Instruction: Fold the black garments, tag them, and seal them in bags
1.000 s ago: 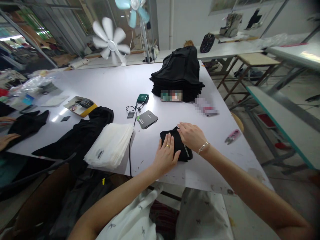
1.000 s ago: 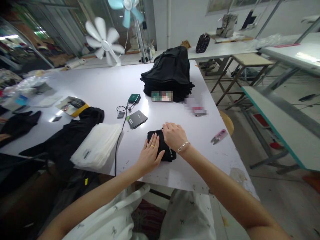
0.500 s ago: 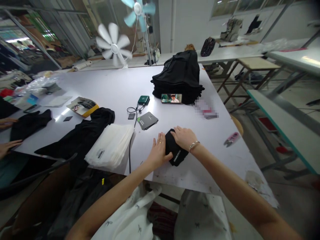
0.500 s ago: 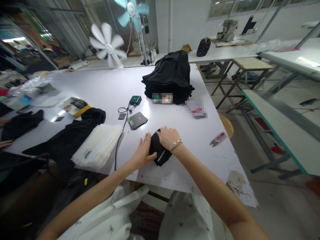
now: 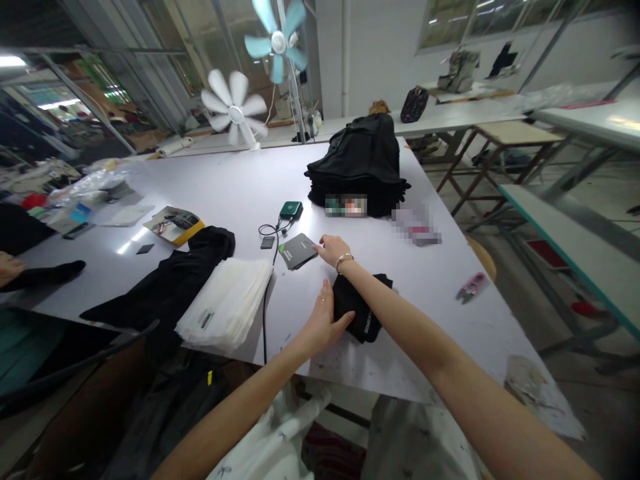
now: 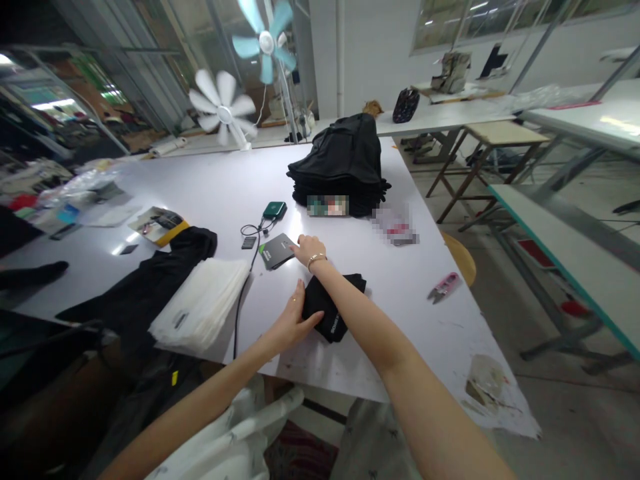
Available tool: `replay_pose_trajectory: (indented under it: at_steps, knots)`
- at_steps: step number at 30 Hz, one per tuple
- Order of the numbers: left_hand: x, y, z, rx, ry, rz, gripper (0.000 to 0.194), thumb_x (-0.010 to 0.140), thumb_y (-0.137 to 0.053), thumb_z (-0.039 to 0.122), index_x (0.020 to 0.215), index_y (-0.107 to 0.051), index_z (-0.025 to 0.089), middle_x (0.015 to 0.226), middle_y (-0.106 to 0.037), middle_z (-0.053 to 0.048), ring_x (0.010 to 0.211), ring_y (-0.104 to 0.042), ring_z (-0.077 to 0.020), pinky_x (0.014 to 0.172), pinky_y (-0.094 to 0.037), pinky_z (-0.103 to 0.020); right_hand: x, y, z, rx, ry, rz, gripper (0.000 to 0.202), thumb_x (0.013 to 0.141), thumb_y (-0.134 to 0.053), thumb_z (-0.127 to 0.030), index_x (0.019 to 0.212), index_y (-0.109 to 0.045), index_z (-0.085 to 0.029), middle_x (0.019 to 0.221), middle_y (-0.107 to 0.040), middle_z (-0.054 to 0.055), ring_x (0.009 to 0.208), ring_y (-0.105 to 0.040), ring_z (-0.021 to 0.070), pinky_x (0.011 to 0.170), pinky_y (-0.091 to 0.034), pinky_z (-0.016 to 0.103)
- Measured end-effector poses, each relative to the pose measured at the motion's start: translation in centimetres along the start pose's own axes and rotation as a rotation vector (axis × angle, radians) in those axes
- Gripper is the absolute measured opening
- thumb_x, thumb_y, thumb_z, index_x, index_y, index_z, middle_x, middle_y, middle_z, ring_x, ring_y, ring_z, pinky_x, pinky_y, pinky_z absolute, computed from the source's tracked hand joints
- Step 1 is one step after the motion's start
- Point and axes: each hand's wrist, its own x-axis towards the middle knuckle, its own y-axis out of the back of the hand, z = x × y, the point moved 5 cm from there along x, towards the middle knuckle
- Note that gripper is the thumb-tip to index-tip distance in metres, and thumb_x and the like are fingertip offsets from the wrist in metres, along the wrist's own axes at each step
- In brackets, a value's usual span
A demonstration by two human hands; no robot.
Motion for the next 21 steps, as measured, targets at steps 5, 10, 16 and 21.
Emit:
replay_pose_trajectory:
  at_steps: [5, 10, 16, 21]
  knots:
    - [2.6, 4.4, -4.4, 0.168, 0.130, 0.239, 0.075, 0.081, -0.040, 0.042, 0.135, -0.010, 0.000, 0.142, -0.007, -0.023, 0.132, -0.004, -0.0267, 0.106, -0.014, -0.044, 3.5, -2.1, -1.1, 0.071, -0.145, -0.025, 0.067, 0.067, -0.054, -0.062, 0.106, -0.054, -0.007, 0.109, -0.055, 0.019, 0.103, -0.048, 0.0269, 0.078, -0.039, 0.032]
    - [4.2, 6.2, -8.2, 0.479, 0.218, 0.285, 0.068, 0.083, -0.036, 0.045, 0.130, -0.024, -0.004, 0.138, -0.018, -0.026, 0.131, -0.011, -0.0310, 0.103, -0.015, -0.050, 5.3, -3.0, 0.3, 0.175, -0.141, -0.169, 0.035, 0.069, -0.062, -0.046, 0.080, -0.062, -0.013, 0.085, -0.064, 0.008, 0.080, -0.058, 0.0177, 0.066, -0.042, 0.026]
    - [3.6, 5.4, -8.2, 0.619, 0.173, 0.324, 0.070, 0.084, -0.032, 0.049, 0.130, -0.026, -0.004, 0.138, -0.021, -0.025, 0.130, -0.014, -0.0299, 0.104, -0.016, -0.048, 5.0, -1.2, 1.6, 0.327, -0.101, -0.096, 0.019, 0.074, -0.057, -0.031, 0.069, -0.061, -0.013, 0.071, -0.062, 0.004, 0.073, -0.058, 0.0160, 0.064, -0.042, 0.026]
    - [3.6, 5.3, -7.5, 0.509, 0.154, 0.335, 0.069, 0.085, -0.033, 0.045, 0.131, -0.022, -0.005, 0.138, -0.018, -0.027, 0.131, -0.010, -0.0305, 0.104, -0.013, -0.050, -0.2, 2.5, 3.8, 0.501, -0.097, 0.100, 0.031, 0.076, -0.049, -0.027, 0.105, -0.050, -0.016, 0.085, -0.060, 0.004, 0.069, -0.058, 0.0141, 0.058, -0.046, 0.024]
